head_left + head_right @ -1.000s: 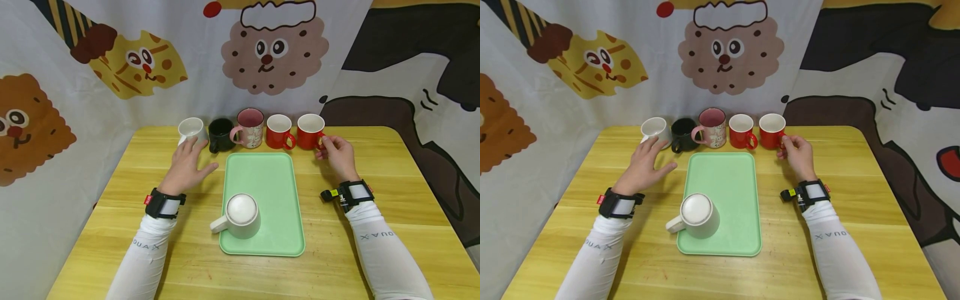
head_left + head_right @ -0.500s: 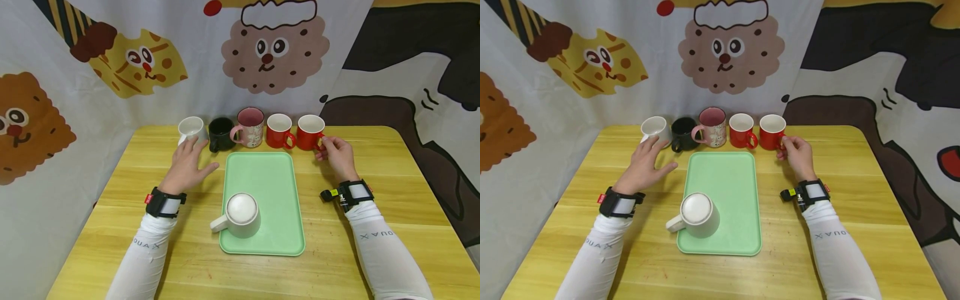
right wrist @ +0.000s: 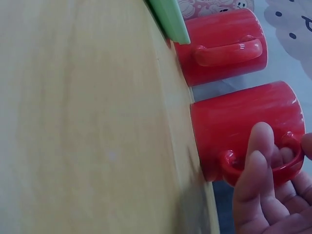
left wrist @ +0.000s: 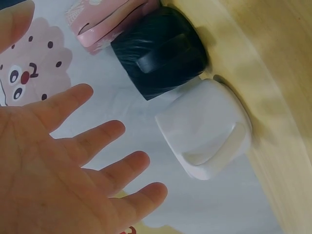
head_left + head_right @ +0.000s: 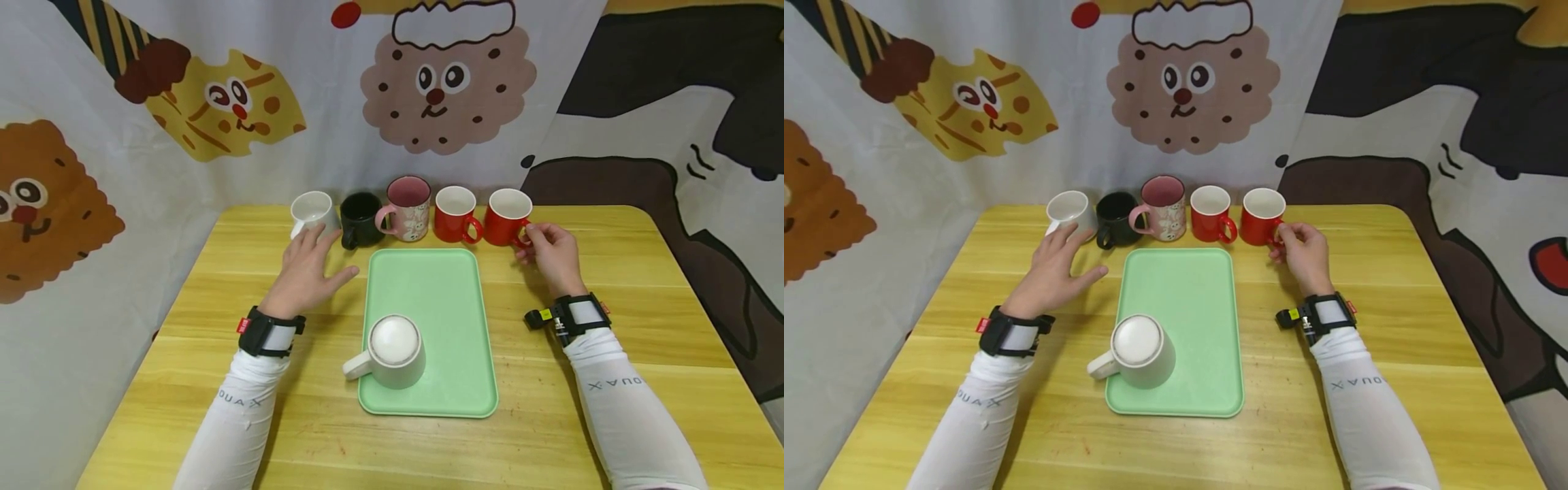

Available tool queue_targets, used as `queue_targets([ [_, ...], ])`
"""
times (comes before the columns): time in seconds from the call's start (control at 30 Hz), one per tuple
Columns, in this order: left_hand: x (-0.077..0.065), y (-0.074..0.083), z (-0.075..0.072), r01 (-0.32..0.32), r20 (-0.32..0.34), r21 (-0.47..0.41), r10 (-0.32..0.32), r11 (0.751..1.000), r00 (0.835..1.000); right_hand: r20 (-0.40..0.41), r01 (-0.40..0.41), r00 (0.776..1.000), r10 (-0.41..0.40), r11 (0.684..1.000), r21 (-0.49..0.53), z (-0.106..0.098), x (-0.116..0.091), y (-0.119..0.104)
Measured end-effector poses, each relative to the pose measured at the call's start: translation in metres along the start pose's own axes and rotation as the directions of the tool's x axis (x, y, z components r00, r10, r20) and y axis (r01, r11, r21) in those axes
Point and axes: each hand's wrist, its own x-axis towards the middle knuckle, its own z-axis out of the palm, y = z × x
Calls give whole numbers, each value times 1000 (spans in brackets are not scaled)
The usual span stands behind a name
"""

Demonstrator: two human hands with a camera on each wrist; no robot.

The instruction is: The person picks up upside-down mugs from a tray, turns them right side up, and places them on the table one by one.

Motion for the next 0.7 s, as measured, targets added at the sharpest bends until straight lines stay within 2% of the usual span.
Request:
queue_targets([
  [0.17, -2, 4, -3, -10, -13, -8, 10, 1000, 1000, -82, 21, 996, -29, 995, -102, -1, -2, -7],
  [0.37, -9, 11, -7, -41, -29, -19, 40, 999, 999, -193, 47, 979, -66, 993, -105, -6, -9, -18],
  [0.53, -16, 16, -11, -74, -27, -21, 73, 997, 997, -232, 157, 958, -167, 986, -60, -6, -16, -34],
  [0.7, -24, 21, -16, -105, -18, -50, 104, 993, 994, -212, 277, 938, -275, 961, -22, -4, -32, -56],
])
